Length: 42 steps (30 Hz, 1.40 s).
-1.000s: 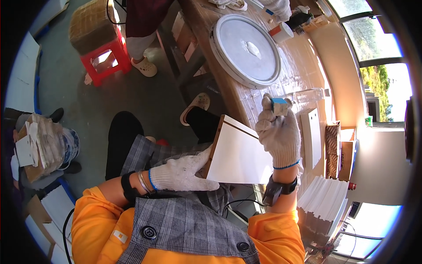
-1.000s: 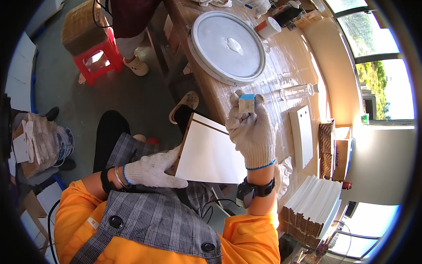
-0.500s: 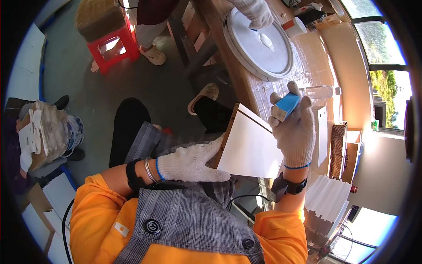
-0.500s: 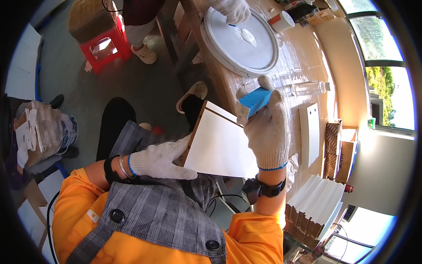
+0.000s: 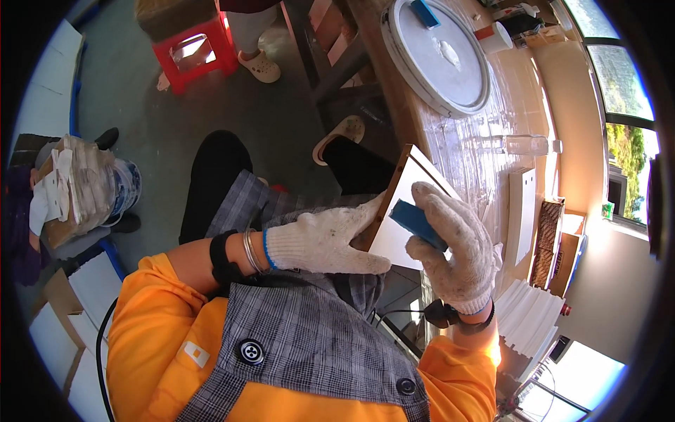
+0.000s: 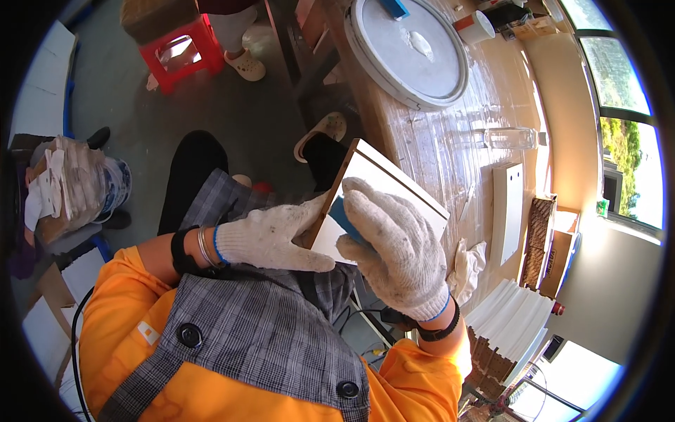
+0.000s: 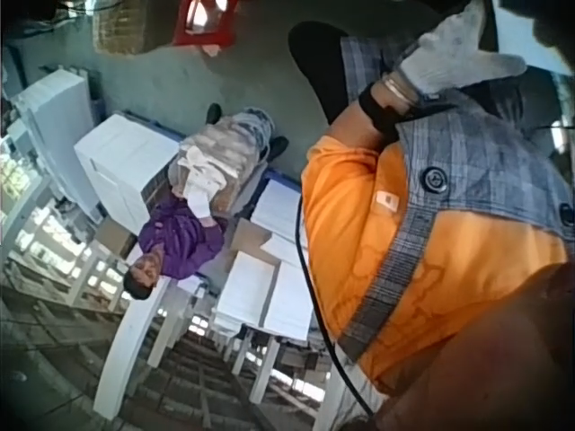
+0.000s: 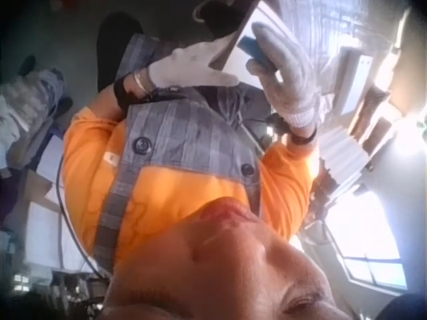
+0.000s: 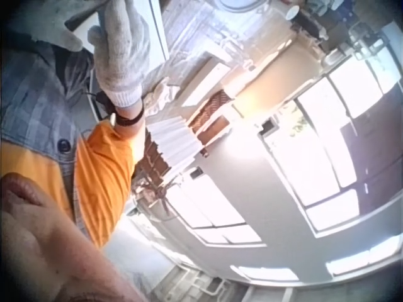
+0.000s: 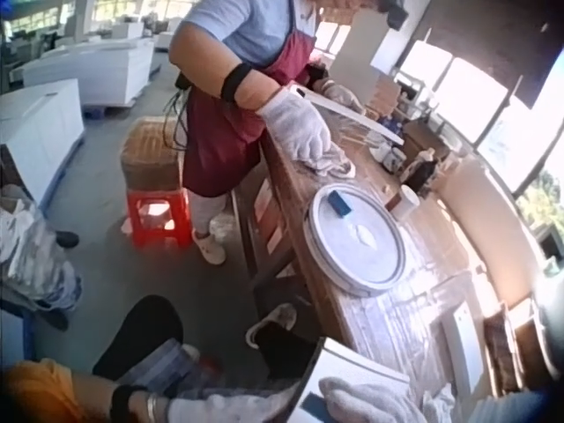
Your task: Apply adhesive and clean the edges of white furniture panels at a manufacturing facility.
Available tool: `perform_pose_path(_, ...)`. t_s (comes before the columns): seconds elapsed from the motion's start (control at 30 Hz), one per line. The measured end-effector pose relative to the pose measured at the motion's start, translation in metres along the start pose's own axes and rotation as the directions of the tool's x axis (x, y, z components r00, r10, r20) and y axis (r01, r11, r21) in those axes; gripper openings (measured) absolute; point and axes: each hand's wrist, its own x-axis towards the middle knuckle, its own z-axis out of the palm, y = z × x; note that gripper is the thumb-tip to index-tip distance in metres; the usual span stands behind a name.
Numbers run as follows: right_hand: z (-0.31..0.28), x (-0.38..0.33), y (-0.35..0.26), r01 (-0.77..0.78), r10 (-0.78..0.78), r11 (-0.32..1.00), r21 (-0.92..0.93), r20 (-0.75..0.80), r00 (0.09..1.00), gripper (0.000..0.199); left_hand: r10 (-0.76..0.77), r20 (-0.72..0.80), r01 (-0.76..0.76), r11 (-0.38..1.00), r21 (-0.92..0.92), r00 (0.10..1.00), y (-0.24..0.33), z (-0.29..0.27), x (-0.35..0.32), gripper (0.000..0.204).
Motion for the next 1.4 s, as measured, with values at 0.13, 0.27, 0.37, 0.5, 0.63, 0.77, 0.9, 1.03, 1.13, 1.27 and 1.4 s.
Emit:
perform_pose_path(0.13,0.004,-0.003,-0.002,0.075,-0.066,0.993,-0.087,0.1,0.993,0.057,0.034,-0.02,-0.035,0.995,-0.093,0.999,0.002,0.001,0.001,0.103)
perform_pose_path(0.27,0.007,-0.002,-0.002,0.125,-0.103,0.977,-0.173,0.128,0.986,0.06,0.017,-0.047,-0.022,0.996,-0.09,0.999,0.007,0.001,0.0,0.097)
perform_pose_path(0.37,0.007,0.0,-0.002,0.165,-0.144,0.968,-0.188,0.121,0.982,0.06,0.012,-0.068,-0.017,0.998,-0.068,0.998,0.011,0.0,0.0,0.094)
perform_pose_path(0.5,0.006,0.001,-0.005,0.18,-0.155,0.974,-0.138,0.177,0.972,0.054,-0.052,0.052,0.056,0.995,-0.077,0.997,0.014,-0.004,0.0,0.104)
perform_pose_path(0.63,0.006,0.001,-0.004,0.181,-0.156,0.954,-0.241,0.12,0.98,0.054,-0.076,0.036,0.079,0.995,-0.067,0.996,0.015,-0.005,0.0,0.105)
perform_pose_path(0.77,0.005,-0.001,-0.002,0.208,-0.182,0.958,-0.196,0.146,0.973,0.054,-0.028,0.02,0.03,0.996,-0.081,0.999,0.013,-0.003,0.0,0.104)
perform_pose_path(0.9,0.005,-0.003,-0.002,0.16,-0.144,0.965,-0.21,0.09,0.986,0.057,-0.02,0.007,0.021,0.999,-0.046,1.0,0.011,-0.001,0.001,0.102)
perform_pose_path(1.03,0.003,-0.003,-0.004,0.189,-0.169,0.959,-0.211,0.109,0.979,0.052,-0.006,0.031,0.008,0.996,-0.09,1.0,0.012,-0.001,0.001,0.101)
perform_pose_path(1.13,0.003,-0.001,-0.003,0.179,-0.171,0.954,-0.242,0.054,0.984,0.051,0.003,-0.015,-0.004,0.997,-0.08,1.0,0.014,-0.001,-0.001,0.101)
perform_pose_path(1.27,0.001,0.001,-0.004,0.225,-0.201,0.949,-0.219,0.128,0.971,0.053,-0.008,0.0,0.008,0.994,-0.109,1.0,0.017,-0.002,-0.003,0.101)
perform_pose_path(1.4,0.0,0.001,-0.005,0.203,-0.196,0.96,-0.191,0.055,0.979,0.058,0.018,-0.015,-0.02,0.991,-0.133,1.0,0.02,-0.001,-0.003,0.102)
